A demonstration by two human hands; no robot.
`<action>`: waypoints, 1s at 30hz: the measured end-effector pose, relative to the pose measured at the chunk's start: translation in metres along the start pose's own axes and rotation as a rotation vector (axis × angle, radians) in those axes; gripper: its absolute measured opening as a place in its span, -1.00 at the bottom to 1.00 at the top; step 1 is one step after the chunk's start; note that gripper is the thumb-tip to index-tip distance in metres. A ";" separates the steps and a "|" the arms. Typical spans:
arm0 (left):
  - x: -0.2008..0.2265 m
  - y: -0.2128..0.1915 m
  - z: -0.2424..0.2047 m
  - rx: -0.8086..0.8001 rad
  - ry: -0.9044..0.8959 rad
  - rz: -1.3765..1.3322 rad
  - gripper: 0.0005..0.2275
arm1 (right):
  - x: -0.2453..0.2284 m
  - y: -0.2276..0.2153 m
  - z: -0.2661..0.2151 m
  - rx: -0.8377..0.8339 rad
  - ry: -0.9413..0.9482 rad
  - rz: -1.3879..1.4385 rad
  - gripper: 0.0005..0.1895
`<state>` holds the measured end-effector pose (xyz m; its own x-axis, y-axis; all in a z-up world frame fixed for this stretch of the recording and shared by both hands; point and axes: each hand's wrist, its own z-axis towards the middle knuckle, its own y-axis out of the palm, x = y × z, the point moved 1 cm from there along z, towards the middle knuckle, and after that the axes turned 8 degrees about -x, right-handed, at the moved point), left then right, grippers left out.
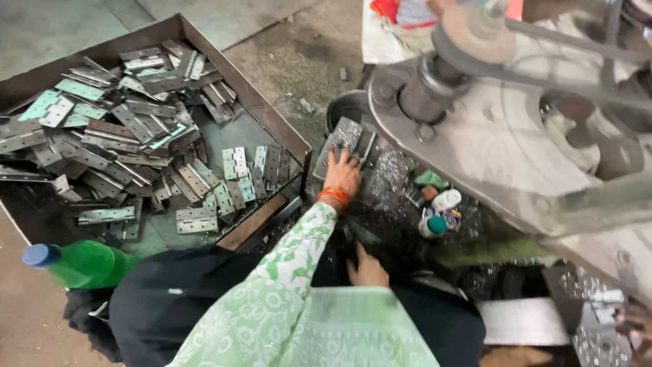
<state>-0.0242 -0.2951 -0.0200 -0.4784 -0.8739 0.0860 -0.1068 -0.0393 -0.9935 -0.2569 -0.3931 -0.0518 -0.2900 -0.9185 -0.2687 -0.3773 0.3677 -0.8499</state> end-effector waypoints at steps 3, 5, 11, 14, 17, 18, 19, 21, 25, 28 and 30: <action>0.001 0.009 -0.033 0.217 0.046 0.039 -0.61 | -0.006 -0.019 -0.008 -0.030 -0.012 -0.010 -0.26; -0.001 0.013 -0.065 0.318 0.083 -0.055 -0.64 | -0.016 -0.025 -0.012 -0.030 -0.008 0.004 -0.26; -0.007 0.028 -0.120 0.330 0.162 -0.065 -0.74 | -0.028 -0.035 -0.023 -0.050 0.030 0.016 -0.27; -0.006 0.033 -0.110 0.368 0.168 -0.034 -0.74 | -0.026 -0.038 -0.023 -0.052 0.003 0.036 -0.26; -0.003 0.029 -0.108 0.430 0.203 -0.065 -0.75 | -0.015 -0.037 -0.019 -0.052 -0.053 0.073 -0.26; -0.005 0.023 -0.109 0.452 0.217 -0.080 -0.76 | -0.009 -0.037 -0.017 -0.055 -0.075 0.085 -0.27; -0.006 0.013 -0.108 0.477 0.221 -0.093 -0.78 | -0.004 -0.039 -0.010 -0.058 -0.097 0.097 -0.28; -0.002 -0.006 -0.120 0.507 0.229 -0.123 -0.81 | 0.008 -0.042 0.006 0.140 -0.145 0.098 -0.37; 0.003 -0.035 -0.135 0.573 0.025 -0.493 -0.79 | 0.029 -0.055 0.043 0.360 -0.236 0.383 -0.39; 0.001 -0.017 -0.128 0.540 -0.189 -1.039 -0.77 | 0.030 -0.057 0.079 0.292 -0.325 1.145 -0.40; -0.002 0.015 -0.109 0.327 -0.318 -1.461 -0.73 | 0.035 -0.060 0.089 0.290 -0.364 1.255 -0.48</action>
<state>-0.1195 -0.2414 -0.0273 0.0766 -0.0403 0.9962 -0.0927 -0.9951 -0.0332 -0.1663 -0.4598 -0.0506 -0.0340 0.0133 -0.9993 0.1827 0.9832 0.0068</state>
